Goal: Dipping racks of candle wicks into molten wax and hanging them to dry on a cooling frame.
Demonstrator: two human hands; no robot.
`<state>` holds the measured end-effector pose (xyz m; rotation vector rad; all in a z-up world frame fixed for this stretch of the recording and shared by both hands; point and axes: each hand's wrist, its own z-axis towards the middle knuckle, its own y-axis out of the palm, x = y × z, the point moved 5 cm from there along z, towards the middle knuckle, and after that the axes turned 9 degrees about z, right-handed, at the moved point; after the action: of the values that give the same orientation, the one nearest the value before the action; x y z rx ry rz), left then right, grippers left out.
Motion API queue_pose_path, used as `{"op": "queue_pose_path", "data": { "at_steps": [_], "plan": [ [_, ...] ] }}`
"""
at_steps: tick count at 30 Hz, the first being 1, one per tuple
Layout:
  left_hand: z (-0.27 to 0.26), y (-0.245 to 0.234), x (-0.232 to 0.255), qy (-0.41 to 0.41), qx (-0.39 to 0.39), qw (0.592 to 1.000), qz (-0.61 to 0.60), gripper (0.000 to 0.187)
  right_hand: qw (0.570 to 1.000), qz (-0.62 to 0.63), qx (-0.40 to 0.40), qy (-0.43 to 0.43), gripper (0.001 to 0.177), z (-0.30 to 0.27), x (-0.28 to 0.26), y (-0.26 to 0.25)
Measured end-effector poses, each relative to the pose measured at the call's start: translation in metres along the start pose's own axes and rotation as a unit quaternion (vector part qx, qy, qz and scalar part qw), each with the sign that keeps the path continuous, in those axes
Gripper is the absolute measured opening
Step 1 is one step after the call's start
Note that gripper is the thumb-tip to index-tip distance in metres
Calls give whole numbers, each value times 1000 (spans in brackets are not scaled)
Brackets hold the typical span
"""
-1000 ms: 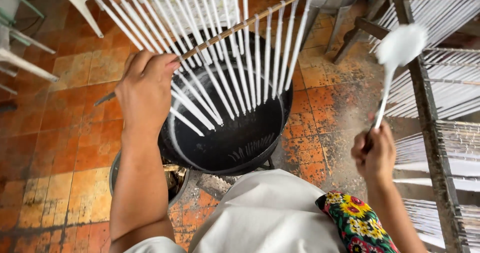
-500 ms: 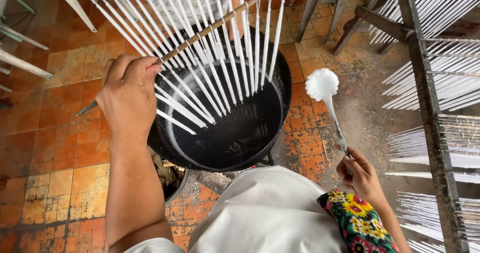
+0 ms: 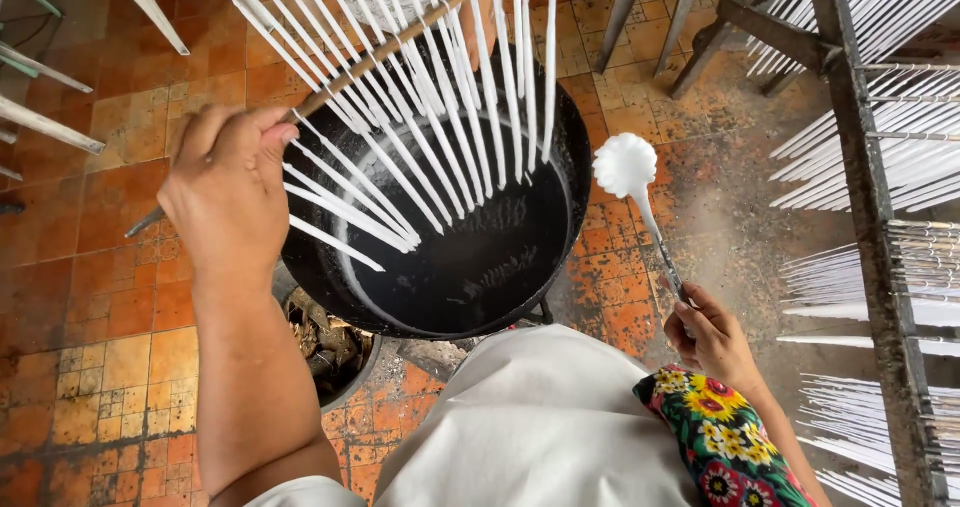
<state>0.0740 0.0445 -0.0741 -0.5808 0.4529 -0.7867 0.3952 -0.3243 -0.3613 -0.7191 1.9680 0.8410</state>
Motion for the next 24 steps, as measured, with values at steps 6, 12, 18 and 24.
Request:
{"op": "queue_pose_path", "data": {
  "at_steps": [6, 12, 18, 24],
  "plan": [
    [-1, 4, -7, -4, -21, 1000, 6, 8, 999, -30, -4, -16, 43, -1, 1, 3],
    [3, 3, -7, 6, -15, 999, 29, 10, 1000, 11, -8, -3, 40, 1, 13, 7],
    [8, -7, -11, 13, 13, 1000, 22, 10, 1000, -19, 15, 5, 43, -1, 10, 16],
    [12, -14, -14, 9, 16, 1000, 23, 8, 1000, -6, 11, 18, 42, 2, 12, 17]
  ]
}}
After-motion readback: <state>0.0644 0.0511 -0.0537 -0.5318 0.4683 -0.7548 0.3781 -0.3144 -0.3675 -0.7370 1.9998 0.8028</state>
